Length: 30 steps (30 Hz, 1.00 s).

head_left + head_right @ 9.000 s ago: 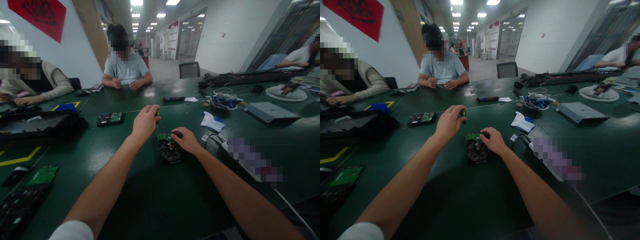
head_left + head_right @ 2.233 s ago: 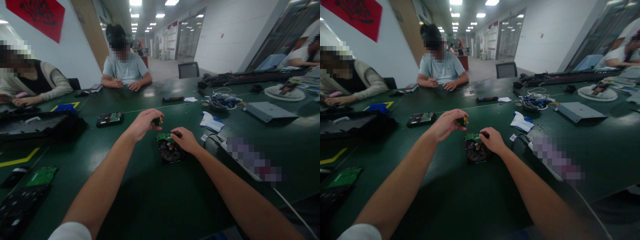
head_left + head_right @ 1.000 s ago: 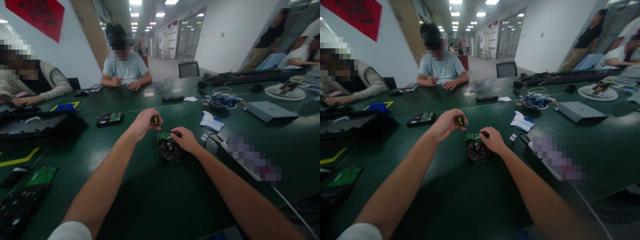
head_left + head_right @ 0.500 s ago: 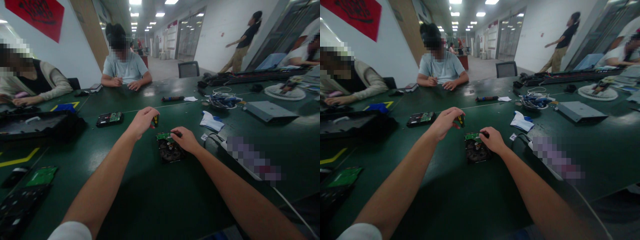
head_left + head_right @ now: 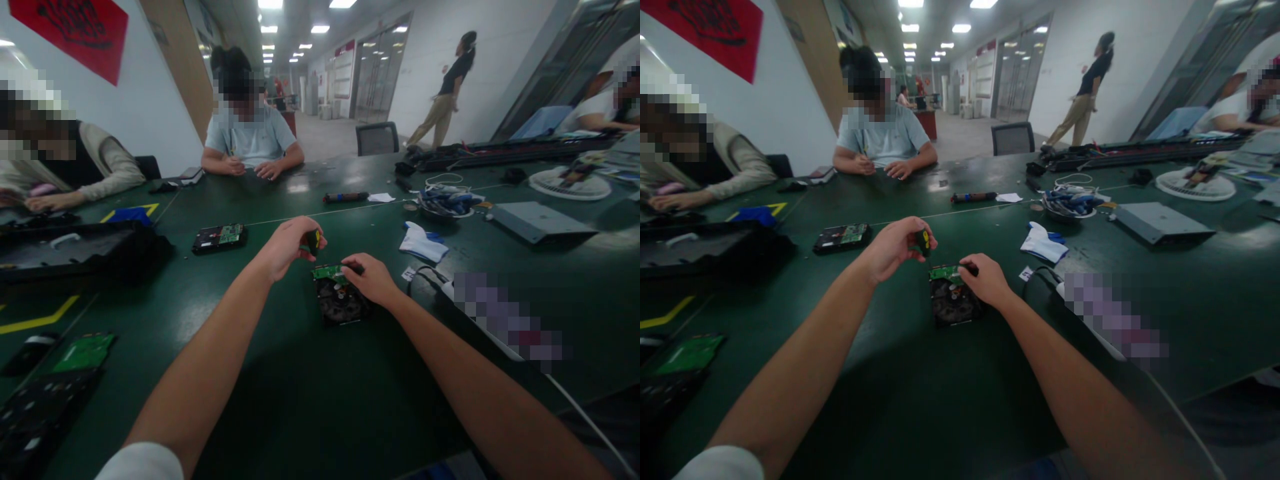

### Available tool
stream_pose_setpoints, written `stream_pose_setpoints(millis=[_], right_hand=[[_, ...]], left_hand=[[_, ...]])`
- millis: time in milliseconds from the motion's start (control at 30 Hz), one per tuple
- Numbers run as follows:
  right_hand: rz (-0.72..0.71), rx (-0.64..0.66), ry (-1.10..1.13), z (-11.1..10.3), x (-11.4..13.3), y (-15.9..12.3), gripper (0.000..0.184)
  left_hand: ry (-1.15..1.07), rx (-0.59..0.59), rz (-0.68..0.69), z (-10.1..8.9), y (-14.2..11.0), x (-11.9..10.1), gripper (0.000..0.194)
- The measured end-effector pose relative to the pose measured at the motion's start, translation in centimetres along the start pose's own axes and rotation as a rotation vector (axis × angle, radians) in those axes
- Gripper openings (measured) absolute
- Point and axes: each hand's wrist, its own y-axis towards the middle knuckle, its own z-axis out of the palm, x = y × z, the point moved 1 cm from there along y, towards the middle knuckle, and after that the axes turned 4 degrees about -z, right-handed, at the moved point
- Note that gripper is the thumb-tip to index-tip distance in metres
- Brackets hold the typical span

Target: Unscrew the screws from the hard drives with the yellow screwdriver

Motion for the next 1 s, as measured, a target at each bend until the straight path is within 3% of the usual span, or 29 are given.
stream_pose_setpoints(millis=[333, 600, 833, 1000], right_hand=[[-0.001, 0.002, 0.01, 0.08, -0.16, 0.0, 0.018], [-0.005, 0.0, 0.011, 0.07, -0.21, 0.0, 0.017], [-0.004, -0.003, 0.007, 0.1, -0.16, -0.01, 0.017], [-0.004, -0.001, 0.012, 0.06, -0.13, -0.04, 0.017]], left_hand=[[-0.023, -0.044, -0.005, 0.13, -0.08, -0.35, 0.018], [-0.12, -0.04, -0.103, 0.25, -0.26, -0.52, 0.013], [0.062, -0.143, 0.059, -0.22, 0.09, -0.2, 0.018], [0.018, -0.078, 0.015, -0.09, -0.13, -0.33, 0.016]])
